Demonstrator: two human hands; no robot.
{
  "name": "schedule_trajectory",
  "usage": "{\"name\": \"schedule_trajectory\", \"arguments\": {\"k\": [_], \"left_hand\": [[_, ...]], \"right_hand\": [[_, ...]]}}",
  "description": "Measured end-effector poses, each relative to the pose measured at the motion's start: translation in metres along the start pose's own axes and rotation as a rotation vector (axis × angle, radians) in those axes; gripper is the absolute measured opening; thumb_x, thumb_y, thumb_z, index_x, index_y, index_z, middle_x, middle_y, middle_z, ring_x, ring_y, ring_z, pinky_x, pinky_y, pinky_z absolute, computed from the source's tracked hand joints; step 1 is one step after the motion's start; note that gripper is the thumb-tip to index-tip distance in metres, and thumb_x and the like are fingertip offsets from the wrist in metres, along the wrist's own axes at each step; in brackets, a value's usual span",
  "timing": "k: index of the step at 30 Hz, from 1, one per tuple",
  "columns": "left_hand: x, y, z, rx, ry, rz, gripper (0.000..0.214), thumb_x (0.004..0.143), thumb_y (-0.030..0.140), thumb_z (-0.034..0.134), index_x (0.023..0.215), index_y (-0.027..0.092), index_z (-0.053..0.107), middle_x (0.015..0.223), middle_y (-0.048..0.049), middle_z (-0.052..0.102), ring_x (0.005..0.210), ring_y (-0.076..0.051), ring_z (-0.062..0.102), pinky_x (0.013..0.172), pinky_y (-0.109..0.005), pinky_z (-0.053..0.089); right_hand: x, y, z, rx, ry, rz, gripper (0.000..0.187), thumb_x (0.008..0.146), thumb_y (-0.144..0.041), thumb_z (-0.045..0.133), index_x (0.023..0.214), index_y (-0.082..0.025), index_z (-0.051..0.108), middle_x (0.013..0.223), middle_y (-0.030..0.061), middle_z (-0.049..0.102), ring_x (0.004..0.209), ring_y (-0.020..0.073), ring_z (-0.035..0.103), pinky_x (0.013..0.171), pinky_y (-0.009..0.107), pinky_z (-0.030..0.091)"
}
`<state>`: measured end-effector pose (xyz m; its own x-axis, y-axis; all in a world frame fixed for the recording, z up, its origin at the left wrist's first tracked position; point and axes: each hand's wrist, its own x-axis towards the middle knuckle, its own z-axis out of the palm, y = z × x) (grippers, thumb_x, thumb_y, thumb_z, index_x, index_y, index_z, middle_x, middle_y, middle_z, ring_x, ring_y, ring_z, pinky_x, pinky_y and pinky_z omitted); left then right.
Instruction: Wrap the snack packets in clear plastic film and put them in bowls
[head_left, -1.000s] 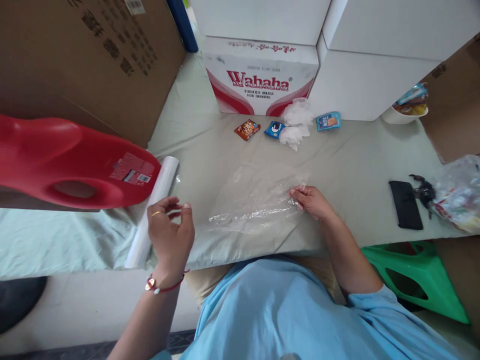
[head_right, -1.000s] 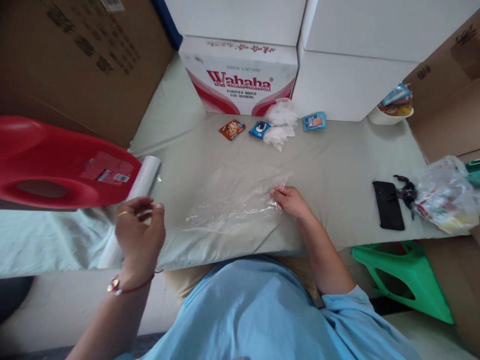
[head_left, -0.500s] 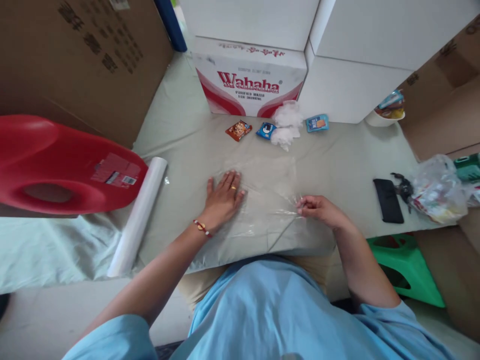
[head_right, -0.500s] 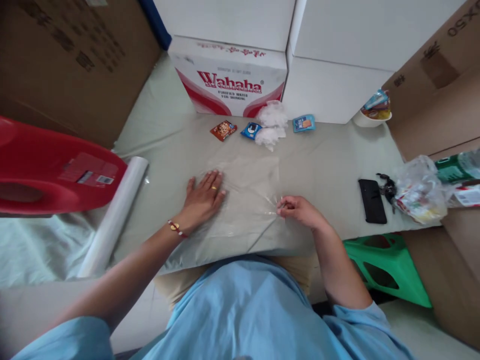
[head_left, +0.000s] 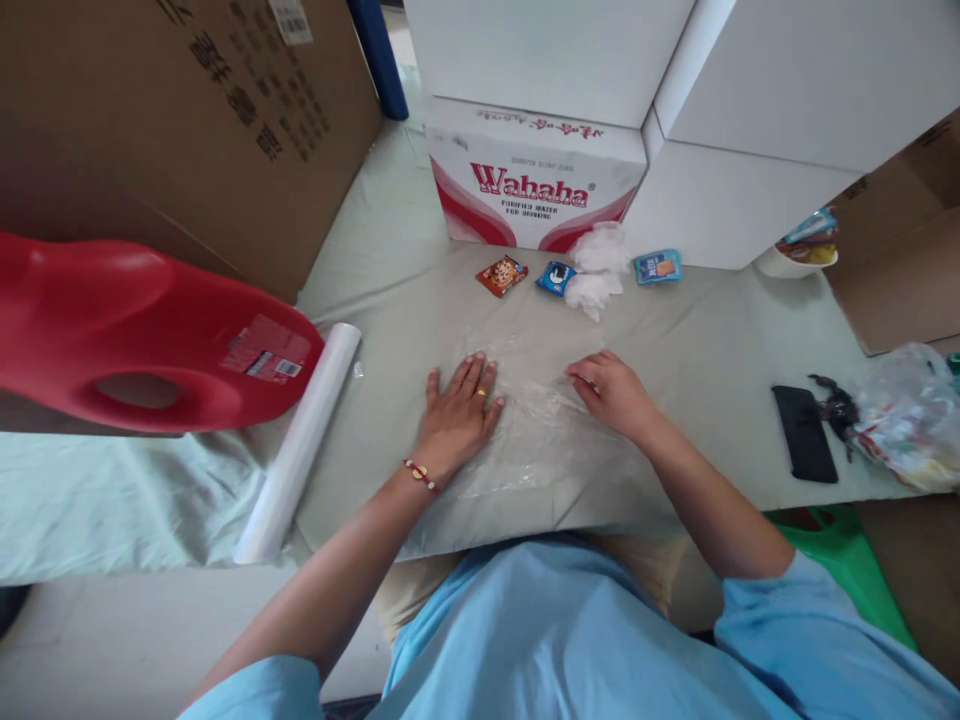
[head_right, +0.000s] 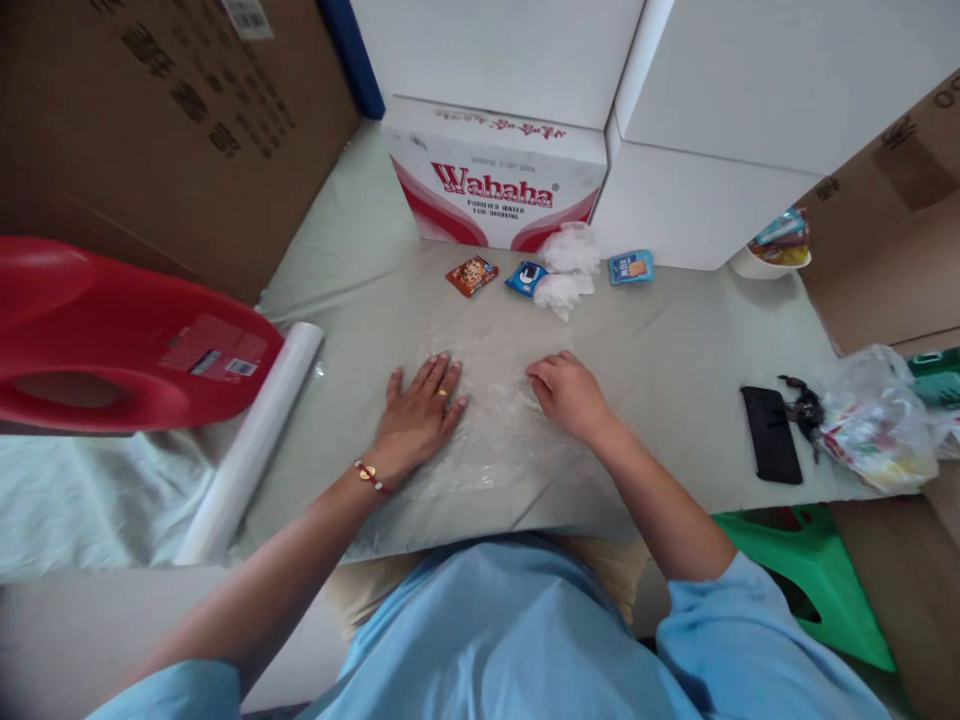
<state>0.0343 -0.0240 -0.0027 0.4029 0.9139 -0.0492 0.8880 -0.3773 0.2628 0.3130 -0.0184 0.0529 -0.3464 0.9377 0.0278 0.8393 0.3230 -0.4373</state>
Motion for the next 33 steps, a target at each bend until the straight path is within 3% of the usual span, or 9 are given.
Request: {"name": "schedule_trajectory", "arguments": {"k": [4, 8, 12, 15, 21, 26, 28, 30, 33], "left_hand": [[0.000, -0.001, 0.001, -0.003, 0.027, -0.003, 0.063, 0.109, 0.048, 0.029, 0.167, 0.022, 0.033, 0.175, -0.0096, 0.027, 0.163, -0.027, 0.026, 0.132, -0.065, 0.002], [-0.001, -0.002, 0.001, -0.011, 0.042, -0.001, 0.062, 0.109, 0.048, 0.032, 0.166, 0.024, 0.035, 0.174, -0.0099, 0.030, 0.162, -0.028, 0.029, 0.131, -0.065, 0.004], [-0.001, -0.002, -0.001, -0.013, 0.046, -0.002, 0.061, 0.109, 0.048, 0.032, 0.165, 0.024, 0.036, 0.174, -0.0101, 0.030, 0.161, -0.028, 0.030, 0.131, -0.065, 0.006], [-0.002, -0.002, -0.002, -0.031, 0.041, 0.005, 0.062, 0.109, 0.050, 0.032, 0.165, 0.025, 0.037, 0.174, -0.0100, 0.030, 0.162, -0.028, 0.029, 0.132, -0.065, 0.005], [-0.002, -0.004, -0.001, -0.083, 0.061, 0.027, 0.065, 0.107, 0.053, 0.035, 0.166, 0.026, 0.036, 0.174, -0.0107, 0.030, 0.162, -0.030, 0.028, 0.132, -0.065, 0.001], [-0.003, -0.003, 0.001, -0.076, 0.067, 0.035, 0.064, 0.108, 0.051, 0.032, 0.166, 0.025, 0.034, 0.175, -0.0102, 0.030, 0.163, -0.028, 0.026, 0.132, -0.064, 0.000], [-0.003, -0.003, 0.001, -0.067, 0.067, 0.034, 0.065, 0.108, 0.052, 0.031, 0.167, 0.025, 0.032, 0.175, -0.0098, 0.029, 0.163, -0.028, 0.025, 0.132, -0.065, 0.001], [-0.003, -0.002, 0.002, -0.058, 0.067, 0.028, 0.068, 0.108, 0.053, 0.031, 0.169, 0.024, 0.027, 0.175, -0.0103, 0.028, 0.163, -0.029, 0.025, 0.132, -0.065, 0.003], [-0.003, -0.002, 0.003, -0.048, 0.067, 0.019, 0.071, 0.107, 0.052, 0.031, 0.170, 0.020, 0.021, 0.175, -0.0118, 0.027, 0.163, -0.029, 0.025, 0.132, -0.064, 0.003]], "right_hand": [[0.093, -0.011, 0.008, -0.244, -0.127, -0.027, 0.045, 0.100, -0.010, 0.042, 0.136, -0.015, 0.069, 0.132, 0.0158, 0.070, 0.125, 0.0306, 0.056, 0.107, 0.042, 0.044], [0.178, -0.017, 0.017, -0.306, -0.064, -0.059, 0.065, 0.101, -0.004, 0.032, 0.164, -0.015, 0.040, 0.172, 0.0141, 0.033, 0.142, 0.0306, 0.049, 0.112, 0.041, 0.042], [0.213, -0.016, 0.026, -0.325, -0.142, 0.037, 0.058, 0.105, -0.012, 0.030, 0.162, -0.015, 0.041, 0.166, 0.0199, 0.040, 0.126, 0.0303, 0.062, 0.102, 0.040, 0.048], [0.196, -0.013, 0.030, -0.356, -0.140, 0.105, 0.051, 0.107, -0.020, 0.033, 0.155, -0.014, 0.048, 0.150, 0.0232, 0.054, 0.115, 0.0302, 0.066, 0.093, 0.039, 0.051], [0.116, 0.004, 0.018, -0.326, -0.009, 0.171, 0.041, 0.104, -0.036, 0.047, 0.135, -0.016, 0.065, 0.124, 0.0198, 0.070, 0.099, 0.0291, 0.067, 0.080, 0.035, 0.046], [0.081, 0.029, -0.031, 0.215, 0.286, 0.392, 0.041, 0.101, -0.050, 0.044, 0.083, -0.020, 0.065, 0.071, 0.0056, 0.060, 0.068, 0.0190, 0.052, 0.063, 0.030, 0.036], [0.074, 0.025, -0.049, 0.498, 0.165, 0.387, 0.043, 0.096, -0.056, 0.049, 0.072, -0.022, 0.059, 0.063, 0.0012, 0.050, 0.057, 0.0142, 0.039, 0.056, 0.029, 0.028], [0.068, 0.011, -0.055, 0.650, -0.121, 0.319, 0.043, 0.090, -0.059, 0.059, 0.068, -0.021, 0.059, 0.060, -0.0012, 0.047, 0.053, 0.0116, 0.032, 0.053, 0.028, 0.025], [0.061, -0.014, -0.042, 0.629, -0.556, 0.141, 0.041, 0.086, -0.057, 0.067, 0.069, -0.020, 0.066, 0.061, -0.0020, 0.051, 0.056, 0.0118, 0.040, 0.056, 0.026, 0.032]]}}
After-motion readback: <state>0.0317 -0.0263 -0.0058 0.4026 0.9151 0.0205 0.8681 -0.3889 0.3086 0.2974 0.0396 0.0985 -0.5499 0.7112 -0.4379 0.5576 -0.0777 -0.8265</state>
